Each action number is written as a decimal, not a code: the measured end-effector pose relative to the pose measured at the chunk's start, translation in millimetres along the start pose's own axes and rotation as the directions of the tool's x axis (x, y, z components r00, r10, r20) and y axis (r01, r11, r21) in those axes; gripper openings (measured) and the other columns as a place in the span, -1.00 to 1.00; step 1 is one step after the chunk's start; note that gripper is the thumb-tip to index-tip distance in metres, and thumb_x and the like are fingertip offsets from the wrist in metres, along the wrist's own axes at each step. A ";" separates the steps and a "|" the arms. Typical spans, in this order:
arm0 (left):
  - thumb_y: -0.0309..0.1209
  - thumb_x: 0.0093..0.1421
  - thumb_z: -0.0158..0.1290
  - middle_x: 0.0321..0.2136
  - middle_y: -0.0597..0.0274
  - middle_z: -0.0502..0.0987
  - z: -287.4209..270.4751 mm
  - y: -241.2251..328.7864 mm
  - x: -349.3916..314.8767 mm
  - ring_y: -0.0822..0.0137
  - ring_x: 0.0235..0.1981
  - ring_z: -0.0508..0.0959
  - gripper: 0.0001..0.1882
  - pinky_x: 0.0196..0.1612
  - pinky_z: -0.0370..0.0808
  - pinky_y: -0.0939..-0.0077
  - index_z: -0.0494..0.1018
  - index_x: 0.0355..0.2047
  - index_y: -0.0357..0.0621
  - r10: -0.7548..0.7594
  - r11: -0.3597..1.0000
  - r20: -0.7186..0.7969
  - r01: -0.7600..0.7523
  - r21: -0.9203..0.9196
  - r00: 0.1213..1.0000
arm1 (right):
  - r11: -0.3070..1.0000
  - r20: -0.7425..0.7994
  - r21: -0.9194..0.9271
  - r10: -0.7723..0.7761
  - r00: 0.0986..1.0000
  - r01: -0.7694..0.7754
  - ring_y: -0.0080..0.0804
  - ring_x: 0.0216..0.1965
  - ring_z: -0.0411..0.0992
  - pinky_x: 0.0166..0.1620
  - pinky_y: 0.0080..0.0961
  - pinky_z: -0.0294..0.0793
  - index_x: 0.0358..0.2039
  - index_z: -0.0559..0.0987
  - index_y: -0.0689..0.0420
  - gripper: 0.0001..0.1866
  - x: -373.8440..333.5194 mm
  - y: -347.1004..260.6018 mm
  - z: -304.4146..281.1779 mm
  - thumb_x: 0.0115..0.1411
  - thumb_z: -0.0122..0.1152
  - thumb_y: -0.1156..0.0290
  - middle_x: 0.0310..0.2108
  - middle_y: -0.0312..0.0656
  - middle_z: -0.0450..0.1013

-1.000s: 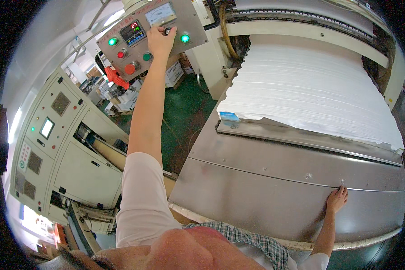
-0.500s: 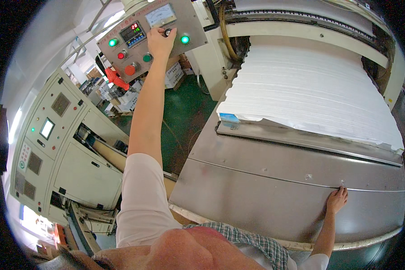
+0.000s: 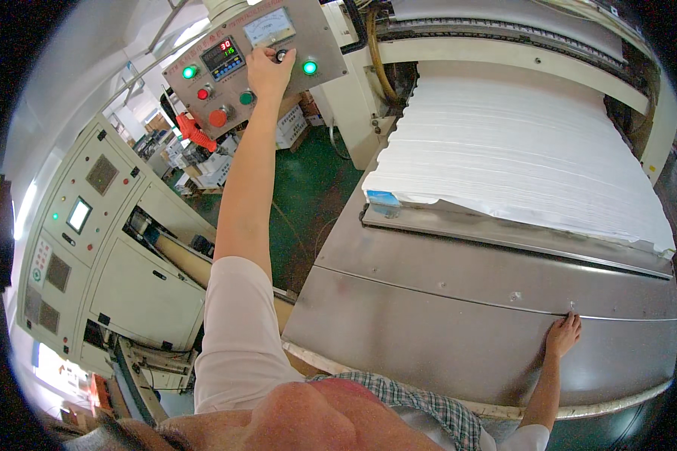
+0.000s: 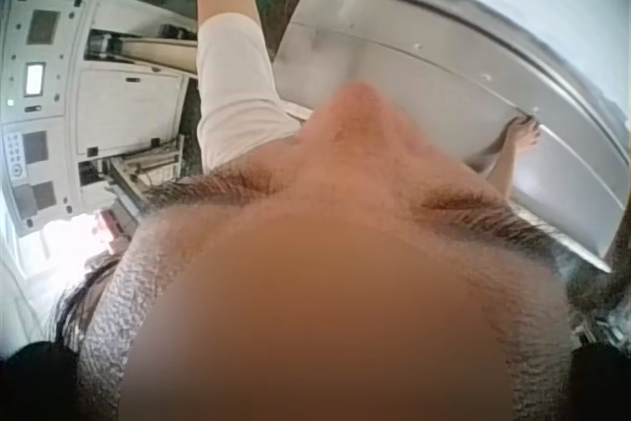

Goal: Operating an industrial machine to process large sheets of white material, including feeding the sheets into the machine and using a touchscreen control panel.

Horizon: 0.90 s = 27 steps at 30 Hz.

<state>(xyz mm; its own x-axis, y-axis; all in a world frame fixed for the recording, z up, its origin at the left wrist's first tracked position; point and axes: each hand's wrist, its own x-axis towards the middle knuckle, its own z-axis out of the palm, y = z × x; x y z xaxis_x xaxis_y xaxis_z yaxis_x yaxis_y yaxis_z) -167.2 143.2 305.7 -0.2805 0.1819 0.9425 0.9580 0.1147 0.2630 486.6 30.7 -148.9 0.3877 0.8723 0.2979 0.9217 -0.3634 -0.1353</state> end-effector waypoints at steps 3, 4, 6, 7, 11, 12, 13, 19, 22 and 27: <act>-0.12 -0.18 0.19 -0.30 0.08 0.33 -2.7 3.8 -1.0 0.06 -0.28 0.43 -0.53 -0.25 0.39 0.23 0.33 -0.36 -0.14 -0.008 1.000 0.031 0.009 -0.006 0.999 | 1.000 -0.002 0.001 0.002 1.000 -0.002 -0.18 0.07 0.16 0.05 -0.26 0.16 -0.06 0.35 0.12 -0.62 -0.4 0.9 0.5 0.09 -0.10 0.32 0.04 -0.14 0.23; -0.12 -0.18 0.19 -0.30 0.08 0.33 -2.7 3.6 -0.9 0.06 -0.28 0.43 -0.53 -0.25 0.39 0.23 0.33 -0.36 -0.14 -0.008 1.000 0.031 0.009 -0.006 0.999 | 1.000 -0.006 0.001 0.000 1.000 0.000 -0.17 0.07 0.16 0.05 -0.26 0.15 -0.06 0.35 0.12 -0.63 -0.4 1.0 0.6 0.09 -0.10 0.33 0.04 -0.14 0.23; -0.05 -0.18 0.18 -0.33 0.12 0.36 -2.5 3.1 -0.8 0.16 -0.30 0.42 -0.50 -0.25 0.39 0.31 0.35 -0.38 -0.16 -0.015 1.000 0.019 0.015 0.004 1.000 | 1.000 -0.006 0.006 0.000 1.000 0.000 -0.17 0.08 0.16 0.06 -0.26 0.15 -0.06 0.35 0.12 -0.63 0.4 1.9 1.7 0.09 -0.10 0.33 0.04 -0.14 0.23; -0.05 -0.18 0.18 -0.33 0.12 0.36 -2.4 2.9 -0.5 0.16 -0.30 0.42 -0.50 -0.25 0.39 0.31 0.35 -0.38 -0.16 -0.015 1.000 0.019 0.015 0.005 1.000 | 1.000 -0.005 0.010 -0.001 1.000 0.001 -0.18 0.08 0.15 0.06 -0.26 0.15 -0.06 0.36 0.12 -0.63 0.7 1.9 2.1 0.09 -0.10 0.33 0.05 -0.14 0.23; -0.08 -0.18 0.18 -0.32 0.10 0.35 -3.5 5.0 -1.2 0.11 -0.30 0.43 -0.52 -0.25 0.39 0.27 0.34 -0.37 -0.15 -0.016 1.000 0.026 0.016 -0.006 1.000 | 1.000 0.010 0.008 0.004 1.000 -0.004 -0.17 0.09 0.14 0.07 -0.25 0.14 -0.05 0.35 0.13 -0.62 0.6 0.0 -1.6 0.08 -0.10 0.33 0.05 -0.14 0.22; -0.12 -0.18 0.19 -0.31 0.08 0.33 -4.1 6.4 -1.7 0.06 -0.30 0.43 -0.53 -0.26 0.39 0.22 0.33 -0.36 -0.15 -0.017 1.000 0.033 0.018 -0.020 0.999 | 1.000 0.019 0.011 0.008 1.000 -0.008 -0.17 0.09 0.14 0.08 -0.25 0.13 -0.05 0.35 0.13 -0.61 0.8 0.0 -2.5 0.08 -0.09 0.33 0.05 -0.13 0.22; -0.12 -0.18 0.19 -0.31 0.08 0.33 -4.2 6.6 -1.5 0.06 -0.30 0.43 -0.53 -0.26 0.39 0.22 0.33 -0.36 -0.15 -0.017 1.000 0.032 0.018 -0.020 0.999 | 1.000 0.028 0.016 0.010 1.000 -0.011 -0.17 0.09 0.14 0.08 -0.25 0.13 -0.04 0.34 0.13 -0.60 1.0 -0.3 -3.0 0.07 -0.08 0.33 0.06 -0.13 0.22; -0.02 -0.17 0.17 -0.35 0.13 0.36 -0.8 0.9 -0.6 0.16 -0.32 0.42 -0.50 -0.28 0.39 0.30 0.35 -0.39 -0.16 -0.010 1.000 -0.001 0.010 0.001 1.000 | 0.999 0.041 0.031 0.013 0.999 -0.014 -0.16 0.09 0.14 0.08 -0.24 0.13 -0.04 0.34 0.11 -0.60 4.0 -0.9 0.1 0.06 -0.07 0.35 0.06 -0.13 0.21; 0.00 -0.17 0.16 -0.36 0.13 0.36 1.9 0.2 -0.5 0.15 -0.33 0.42 -0.50 -0.28 0.39 0.30 0.35 -0.40 -0.15 0.018 1.000 -0.024 -0.019 -0.023 1.000 | 0.999 0.054 0.018 0.040 0.998 -0.041 -0.15 0.09 0.13 0.08 -0.24 0.12 -0.05 0.34 0.09 -0.61 2.2 -3.6 -4.2 0.06 -0.06 0.36 0.06 -0.13 0.21; 0.03 -0.15 0.14 -0.33 0.14 0.35 -0.2 6.0 -1.4 0.15 -0.30 0.42 -0.49 -0.27 0.38 0.29 0.35 -0.41 -0.15 -0.044 0.998 0.001 0.044 -0.053 0.999 | 0.999 0.057 0.016 0.038 0.998 -0.039 -0.16 0.09 0.13 0.09 -0.25 0.11 -0.04 0.33 0.07 -0.61 2.5 -2.0 -2.1 0.07 -0.08 0.34 0.06 -0.14 0.21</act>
<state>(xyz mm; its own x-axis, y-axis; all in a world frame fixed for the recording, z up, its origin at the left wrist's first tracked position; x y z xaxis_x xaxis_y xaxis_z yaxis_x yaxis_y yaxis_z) -161.0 143.4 306.1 -0.3227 0.1777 0.9297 0.9464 0.0711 0.3149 485.8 32.9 -145.9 0.4209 0.8752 0.2385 0.9058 -0.3915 -0.1619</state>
